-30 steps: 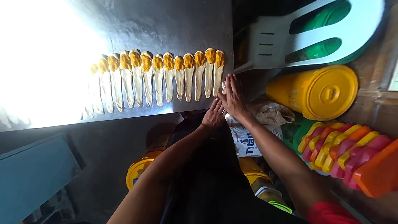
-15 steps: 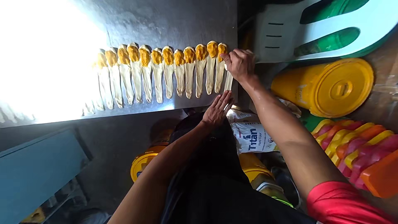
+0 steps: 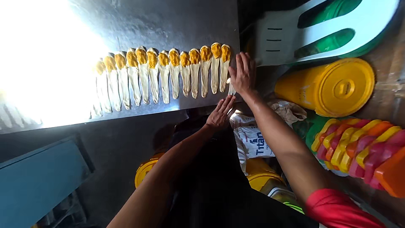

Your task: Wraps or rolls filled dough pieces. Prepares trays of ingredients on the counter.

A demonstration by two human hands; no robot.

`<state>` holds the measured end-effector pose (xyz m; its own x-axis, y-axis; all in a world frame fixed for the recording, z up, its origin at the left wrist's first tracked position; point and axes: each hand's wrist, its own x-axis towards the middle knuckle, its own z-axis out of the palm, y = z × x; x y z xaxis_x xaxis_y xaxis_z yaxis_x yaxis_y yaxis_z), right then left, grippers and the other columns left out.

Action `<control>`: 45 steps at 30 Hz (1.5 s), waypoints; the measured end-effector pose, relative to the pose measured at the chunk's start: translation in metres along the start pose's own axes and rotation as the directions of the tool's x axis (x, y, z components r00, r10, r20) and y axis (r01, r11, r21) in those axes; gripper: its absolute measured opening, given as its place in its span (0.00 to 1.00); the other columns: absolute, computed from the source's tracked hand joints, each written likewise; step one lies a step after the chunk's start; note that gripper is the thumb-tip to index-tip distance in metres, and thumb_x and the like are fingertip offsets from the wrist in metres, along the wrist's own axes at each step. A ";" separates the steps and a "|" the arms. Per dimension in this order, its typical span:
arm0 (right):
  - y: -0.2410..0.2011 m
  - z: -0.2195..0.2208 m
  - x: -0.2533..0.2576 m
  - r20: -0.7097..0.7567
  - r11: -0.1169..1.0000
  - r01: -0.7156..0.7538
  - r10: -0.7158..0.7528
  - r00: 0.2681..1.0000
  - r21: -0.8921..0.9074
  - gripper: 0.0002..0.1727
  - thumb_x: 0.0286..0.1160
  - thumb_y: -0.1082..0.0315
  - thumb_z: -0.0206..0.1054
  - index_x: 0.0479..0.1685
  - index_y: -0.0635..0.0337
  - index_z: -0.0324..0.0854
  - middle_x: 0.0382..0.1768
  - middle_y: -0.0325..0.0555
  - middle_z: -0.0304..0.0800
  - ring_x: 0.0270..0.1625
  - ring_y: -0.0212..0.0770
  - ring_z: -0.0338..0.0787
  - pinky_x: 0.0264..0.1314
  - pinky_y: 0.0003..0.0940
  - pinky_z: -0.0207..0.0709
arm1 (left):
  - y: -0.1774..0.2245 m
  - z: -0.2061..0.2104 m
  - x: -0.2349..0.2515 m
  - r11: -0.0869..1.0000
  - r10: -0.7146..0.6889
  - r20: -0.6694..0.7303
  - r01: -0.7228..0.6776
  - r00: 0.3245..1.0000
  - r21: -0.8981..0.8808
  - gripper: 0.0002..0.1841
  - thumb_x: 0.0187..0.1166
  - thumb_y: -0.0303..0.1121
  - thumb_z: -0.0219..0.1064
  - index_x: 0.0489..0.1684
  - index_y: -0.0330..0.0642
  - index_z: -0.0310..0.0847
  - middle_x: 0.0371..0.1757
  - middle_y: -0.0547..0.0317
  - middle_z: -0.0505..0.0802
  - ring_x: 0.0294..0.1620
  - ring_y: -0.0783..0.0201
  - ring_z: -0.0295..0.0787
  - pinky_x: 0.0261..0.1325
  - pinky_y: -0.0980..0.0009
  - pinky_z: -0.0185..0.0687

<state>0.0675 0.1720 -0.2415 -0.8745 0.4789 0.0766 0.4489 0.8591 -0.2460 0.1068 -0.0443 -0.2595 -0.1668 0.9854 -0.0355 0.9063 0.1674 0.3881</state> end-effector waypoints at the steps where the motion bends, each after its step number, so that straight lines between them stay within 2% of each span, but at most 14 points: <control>1: 0.001 0.006 0.006 -0.013 1.000 -0.013 0.013 1.000 -0.009 0.41 0.88 0.36 0.45 0.89 0.56 0.66 0.89 0.55 0.65 0.93 0.56 0.59 0.94 0.61 0.47 | -0.002 -0.004 -0.002 0.999 0.029 -0.001 -0.029 1.000 -0.020 0.31 0.86 0.41 0.52 0.92 0.47 0.63 0.99 0.53 0.47 0.99 0.50 0.29 0.98 0.48 0.33; 5: -0.018 -0.001 -0.052 0.050 0.999 0.004 -0.006 0.999 0.040 0.46 0.88 0.35 0.44 0.93 0.62 0.55 0.95 0.60 0.47 0.96 0.56 0.49 0.97 0.59 0.42 | -0.016 -0.044 -0.044 0.994 0.080 0.007 -0.079 0.997 -0.072 0.28 0.87 0.37 0.54 0.88 0.51 0.69 0.97 0.61 0.55 0.99 0.49 0.34 0.96 0.40 0.36; 8: -0.037 -0.019 -0.125 0.106 0.993 0.051 -0.063 0.992 0.106 0.47 0.88 0.39 0.52 0.95 0.66 0.47 0.95 0.60 0.45 0.97 0.56 0.45 0.97 0.59 0.43 | -0.037 -0.066 -0.088 0.984 -0.089 -0.078 0.075 0.993 -0.162 0.25 0.87 0.37 0.56 0.83 0.48 0.75 0.94 0.54 0.65 0.96 0.49 0.48 0.95 0.43 0.48; 13: -0.045 -0.019 -0.156 -0.017 0.997 0.015 -0.014 1.000 0.081 0.25 0.85 0.59 0.65 0.79 0.54 0.78 0.72 0.52 0.85 0.79 0.52 0.80 0.89 0.59 0.61 | -0.053 -0.098 -0.100 0.802 -0.475 -0.161 0.350 0.865 -0.484 0.23 0.82 0.35 0.64 0.77 0.43 0.78 0.84 0.49 0.76 0.86 0.52 0.69 0.86 0.53 0.69; 15: -0.060 -0.038 -0.143 0.027 0.988 -0.094 0.091 0.995 0.122 0.18 0.78 0.61 0.71 0.65 0.53 0.86 0.57 0.52 0.91 0.64 0.53 0.88 0.78 0.57 0.73 | -0.048 -0.108 -0.085 0.613 -0.607 -0.119 0.368 0.786 -0.699 0.23 0.85 0.34 0.64 0.78 0.40 0.76 0.78 0.49 0.82 0.78 0.57 0.79 0.79 0.57 0.78; 17: -0.079 -0.061 -0.122 0.106 0.945 -0.184 0.161 0.981 0.270 0.18 0.73 0.60 0.75 0.60 0.53 0.87 0.54 0.49 0.91 0.60 0.50 0.90 0.67 0.53 0.82 | -0.046 -0.114 -0.064 0.242 -0.702 0.076 0.338 0.708 -0.910 0.25 0.91 0.41 0.57 0.84 0.42 0.68 0.78 0.51 0.83 0.74 0.60 0.84 0.75 0.57 0.84; 20: -0.086 -0.085 -0.073 0.277 0.850 -0.071 -0.090 0.957 0.521 0.21 0.70 0.58 0.79 0.62 0.53 0.90 0.64 0.45 0.91 0.69 0.44 0.87 0.77 0.50 0.77 | -0.053 -0.112 -0.027 -0.328 -0.648 0.361 0.182 0.671 -0.927 0.29 0.94 0.52 0.44 0.87 0.46 0.62 0.68 0.50 0.88 0.62 0.56 0.90 0.63 0.53 0.88; 22: -0.069 -0.089 -0.027 0.252 0.845 0.001 -0.160 0.955 0.534 0.22 0.78 0.52 0.73 0.65 0.53 0.89 0.73 0.43 0.85 0.75 0.41 0.83 0.79 0.46 0.77 | -0.055 -0.117 -0.010 -0.474 -0.599 0.451 0.162 0.662 -0.866 0.27 0.94 0.51 0.45 0.79 0.42 0.70 0.51 0.47 0.92 0.48 0.53 0.93 0.56 0.52 0.90; 27: -0.006 -0.063 0.107 0.113 0.976 -0.129 0.110 0.988 0.177 0.29 0.83 0.72 0.55 0.86 0.48 0.72 0.86 0.52 0.69 0.86 0.54 0.71 0.83 0.54 0.72 | -0.065 -0.142 0.014 -0.158 -0.614 0.407 0.399 0.676 -0.903 0.11 0.82 0.36 0.71 0.52 0.38 0.84 0.34 0.54 0.93 0.29 0.62 0.90 0.40 0.64 0.91; 32: 0.019 -0.026 0.138 0.197 1.000 0.024 -0.026 0.980 0.014 0.37 0.73 0.80 0.59 0.84 0.40 0.75 0.90 0.54 0.63 0.90 0.59 0.64 0.87 0.58 0.64 | -0.093 -0.158 0.042 0.185 -0.699 0.249 0.505 0.670 -0.843 0.12 0.83 0.39 0.70 0.58 0.46 0.89 0.35 0.59 0.93 0.27 0.65 0.87 0.34 0.64 0.88; 35: 0.019 -0.030 0.118 0.164 0.997 0.036 -0.048 0.985 0.074 0.32 0.75 0.80 0.58 0.79 0.41 0.80 0.89 0.51 0.66 0.91 0.56 0.64 0.87 0.57 0.64 | -0.111 -0.168 0.066 0.410 -0.749 0.070 0.544 0.659 -0.733 0.10 0.83 0.34 0.68 0.56 0.44 0.89 0.47 0.56 0.91 0.41 0.64 0.89 0.47 0.60 0.89; 38: 0.004 -0.051 0.080 0.118 0.977 0.072 -0.097 0.988 0.198 0.33 0.82 0.71 0.56 0.89 0.44 0.68 0.95 0.51 0.51 0.96 0.54 0.53 0.94 0.62 0.52 | -0.128 -0.184 0.092 0.590 -0.708 -0.033 0.565 0.705 -0.577 0.10 0.82 0.32 0.68 0.57 0.45 0.89 0.55 0.50 0.88 0.49 0.54 0.89 0.50 0.53 0.89; 42: -0.006 -0.036 0.032 0.259 0.978 0.158 -0.190 0.947 0.137 0.40 0.84 0.39 0.56 0.95 0.35 0.54 0.98 0.54 0.34 0.98 0.60 0.32 0.92 0.76 0.32 | -0.169 -0.170 0.145 0.749 -0.616 -0.033 0.572 0.787 -0.335 0.14 0.83 0.34 0.63 0.62 0.49 0.90 0.60 0.50 0.88 0.45 0.51 0.92 0.44 0.51 0.91; 45: 0.001 -0.023 0.007 0.323 0.980 0.150 -0.185 0.928 0.129 0.36 0.84 0.36 0.53 0.92 0.27 0.59 0.98 0.47 0.37 0.98 0.57 0.32 0.91 0.78 0.32 | -0.179 -0.165 0.172 0.851 -0.493 0.072 0.498 0.867 -0.168 0.15 0.84 0.34 0.60 0.62 0.51 0.89 0.66 0.48 0.85 0.48 0.49 0.91 0.47 0.51 0.89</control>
<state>0.0663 0.1805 -0.2193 -0.9539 0.2278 -0.1953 0.2852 0.8904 -0.3547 -0.1481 0.0898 -0.1829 -0.5639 0.7739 -0.2883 0.6226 0.6277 0.4673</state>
